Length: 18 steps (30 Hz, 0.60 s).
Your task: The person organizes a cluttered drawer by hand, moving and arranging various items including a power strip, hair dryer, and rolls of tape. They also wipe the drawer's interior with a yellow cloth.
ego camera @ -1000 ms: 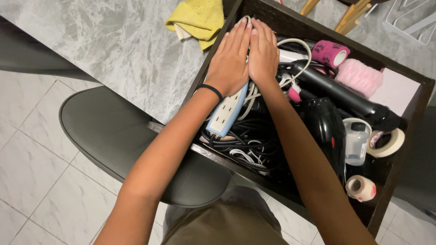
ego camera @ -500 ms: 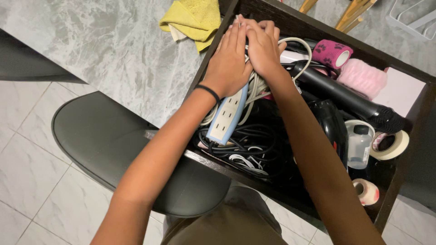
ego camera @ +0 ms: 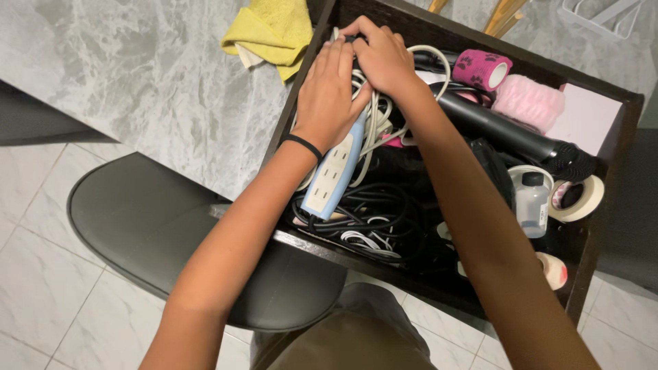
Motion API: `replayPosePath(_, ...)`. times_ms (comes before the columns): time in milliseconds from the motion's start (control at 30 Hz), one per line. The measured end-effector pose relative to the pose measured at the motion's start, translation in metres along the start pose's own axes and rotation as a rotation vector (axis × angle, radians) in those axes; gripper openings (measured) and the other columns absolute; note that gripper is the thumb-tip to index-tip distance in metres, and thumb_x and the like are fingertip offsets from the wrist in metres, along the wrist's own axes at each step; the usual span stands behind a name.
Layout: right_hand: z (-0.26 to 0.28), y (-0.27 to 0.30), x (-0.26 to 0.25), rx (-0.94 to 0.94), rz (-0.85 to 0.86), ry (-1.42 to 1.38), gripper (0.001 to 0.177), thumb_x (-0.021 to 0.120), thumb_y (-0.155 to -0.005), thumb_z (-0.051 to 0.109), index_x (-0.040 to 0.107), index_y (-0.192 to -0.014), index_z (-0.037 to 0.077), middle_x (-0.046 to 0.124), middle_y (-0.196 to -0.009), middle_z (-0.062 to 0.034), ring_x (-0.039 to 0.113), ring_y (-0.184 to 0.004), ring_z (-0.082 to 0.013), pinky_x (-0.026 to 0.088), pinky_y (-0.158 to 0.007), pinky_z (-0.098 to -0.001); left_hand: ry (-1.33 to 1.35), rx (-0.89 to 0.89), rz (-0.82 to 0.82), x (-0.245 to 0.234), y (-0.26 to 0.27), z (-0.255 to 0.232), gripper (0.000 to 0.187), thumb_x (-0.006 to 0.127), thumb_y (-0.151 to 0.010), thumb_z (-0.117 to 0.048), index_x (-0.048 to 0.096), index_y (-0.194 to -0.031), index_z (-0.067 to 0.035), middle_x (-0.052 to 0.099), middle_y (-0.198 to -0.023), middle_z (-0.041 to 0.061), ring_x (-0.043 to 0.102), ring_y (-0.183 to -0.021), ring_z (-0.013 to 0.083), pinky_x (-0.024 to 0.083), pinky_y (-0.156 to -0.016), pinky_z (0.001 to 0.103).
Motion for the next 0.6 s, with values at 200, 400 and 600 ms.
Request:
replayPosePath(200, 0.001, -0.001, -0.02, 0.145, 0.204, -0.16, 0.029, 0.055, -0.096, 0.032, 0.064, -0.124, 0.029, 0.071, -0.092, -0.0132, 0.069, -0.087, -0.0297, 0.051, -0.085, -0.0411, -0.114, -0.115, 0.144, 0.002, -0.008, -0.006, 0.081, 0.065, -0.095, -0.059, 0.048, -0.137, 0.008, 0.055, -0.135, 0.026, 0.05, -0.133, 0.043, 0.041, -0.113, 0.046)
replayPosePath(400, 0.004, 0.028, -0.022, 0.08, -0.093, 0.066, 0.027, 0.052, -0.106, 0.033, 0.073, -0.12, 0.026, 0.066, -0.111, -0.0191, 0.064, -0.103, -0.0331, 0.05, -0.091, -0.0453, 0.001, -0.043, 0.11, 0.01, -0.002, 0.003, 0.088, 0.065, -0.097, -0.055, 0.038, -0.148, 0.012, 0.05, -0.143, 0.032, 0.043, -0.139, 0.0465, 0.035, -0.116, 0.046)
replayPosePath(600, 0.032, 0.048, 0.006, 0.032, -0.3, 0.043, 0.041, 0.045, -0.109, 0.035, 0.066, -0.137, 0.014, 0.056, -0.145, -0.0109, 0.042, -0.141, -0.0396, 0.017, -0.105, -0.0677, -0.026, 0.07, 0.073, 0.021, -0.001, 0.017, 0.077, 0.059, -0.104, -0.034, 0.027, -0.154, 0.013, 0.038, -0.158, 0.034, 0.034, -0.15, 0.043, 0.028, -0.124, 0.046)
Point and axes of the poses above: each hand's wrist, its own y-axis away from the middle knuckle, its own x-axis out of the palm, z = x × y, the point moved 1 cm from there along -y, towards the middle knuckle
